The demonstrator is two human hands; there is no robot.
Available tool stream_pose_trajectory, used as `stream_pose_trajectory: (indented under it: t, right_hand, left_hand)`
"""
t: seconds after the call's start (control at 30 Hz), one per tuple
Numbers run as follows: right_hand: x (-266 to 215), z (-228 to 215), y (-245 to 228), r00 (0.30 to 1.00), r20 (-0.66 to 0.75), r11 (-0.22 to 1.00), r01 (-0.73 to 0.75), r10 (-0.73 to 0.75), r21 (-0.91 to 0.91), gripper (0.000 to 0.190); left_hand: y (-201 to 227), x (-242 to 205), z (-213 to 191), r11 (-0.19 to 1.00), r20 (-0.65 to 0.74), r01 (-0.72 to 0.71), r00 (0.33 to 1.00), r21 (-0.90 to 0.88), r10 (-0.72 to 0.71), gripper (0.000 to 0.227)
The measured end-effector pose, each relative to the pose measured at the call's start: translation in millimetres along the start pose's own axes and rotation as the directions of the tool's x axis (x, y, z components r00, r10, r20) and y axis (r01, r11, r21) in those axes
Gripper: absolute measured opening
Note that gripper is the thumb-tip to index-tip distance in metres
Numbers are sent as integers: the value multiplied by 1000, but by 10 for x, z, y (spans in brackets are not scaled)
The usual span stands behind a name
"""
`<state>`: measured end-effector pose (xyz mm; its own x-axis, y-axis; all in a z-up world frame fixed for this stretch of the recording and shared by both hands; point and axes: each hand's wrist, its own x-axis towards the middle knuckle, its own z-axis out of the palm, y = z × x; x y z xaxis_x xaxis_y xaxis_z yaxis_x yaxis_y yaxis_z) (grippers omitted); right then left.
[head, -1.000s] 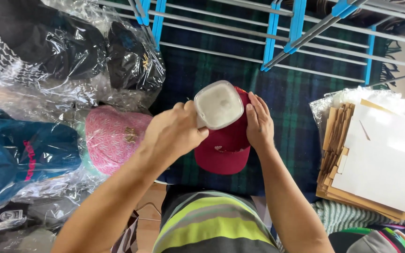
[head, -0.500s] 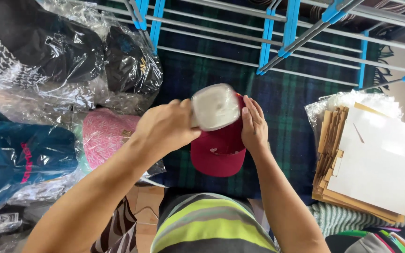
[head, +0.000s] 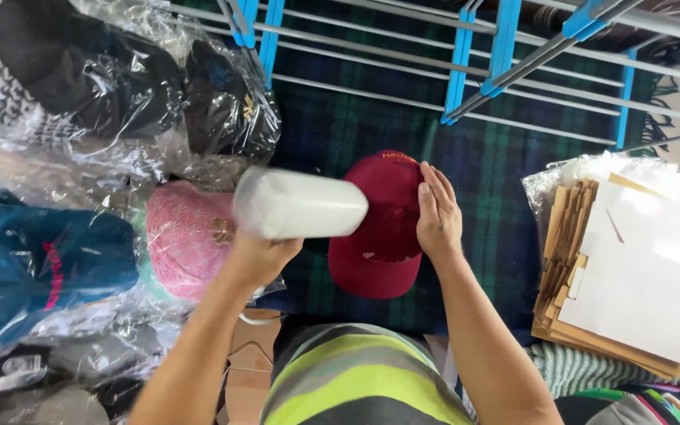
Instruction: Steaming and brushing a maroon baseball cap to remove wrinkles and lint.
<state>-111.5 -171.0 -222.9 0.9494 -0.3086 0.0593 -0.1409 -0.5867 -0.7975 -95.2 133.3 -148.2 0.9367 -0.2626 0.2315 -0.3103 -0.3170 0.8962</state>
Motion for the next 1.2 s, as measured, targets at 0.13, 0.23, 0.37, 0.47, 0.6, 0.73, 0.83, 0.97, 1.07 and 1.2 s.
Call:
stream_pose_trajectory:
  t: [0.13, 0.23, 0.37, 0.47, 0.6, 0.73, 0.83, 0.97, 1.07, 1.2]
  right_hand:
    - [-23, -17, -91, 1000, 22, 1000, -22, 22, 12, 44]
    - [-20, -22, -149, 998, 28, 999, -50, 50, 14, 47]
    - [-40, -41, -143, 997, 42, 998, -63, 63, 10, 45]
    - [-22, -38, -149, 997, 44, 998, -67, 67, 10, 45]
    - [12, -61, -160, 996, 51, 998, -69, 68, 14, 45]
    - [4, -77, -278, 984, 15, 980, -179, 179, 87, 44]
    - [-66, -92, -397, 933, 48, 905, -357, 356, 232, 47]
    - [-328, -187, -299, 964, -104, 956, -221, 244, 193, 45]
    - [-759, -429, -591, 998, -31, 991, 60, -57, 118, 26]
    - [-1157, -716, -1232, 797, 437, 879, 233, -418, 415, 64]
  left_hand:
    - [-684, -638, 329, 616, 78, 702, 680, -357, -729, 18]
    - [-1145, -851, 470, 369, 211, 804, 506, -466, -836, 29]
    - [-1127, -349, 343, 388, 225, 793, 533, -469, -816, 35]
    - [-1107, 354, 209, 463, 270, 804, 572, -374, -774, 40]
    - [-1078, 979, 133, 483, 342, 869, 489, -109, -802, 41]
    - [-796, 778, -60, 459, 284, 888, 445, -16, -849, 43]
    - [-543, 420, -249, 462, 264, 882, 425, 94, -866, 56]
    - [17, -118, -291, 494, 191, 852, 463, 174, -866, 38]
    - [135, -527, 149, 802, 120, 591, 793, 86, -598, 25]
    - [662, -640, 819, 978, 71, 173, 984, -116, -166, 27]
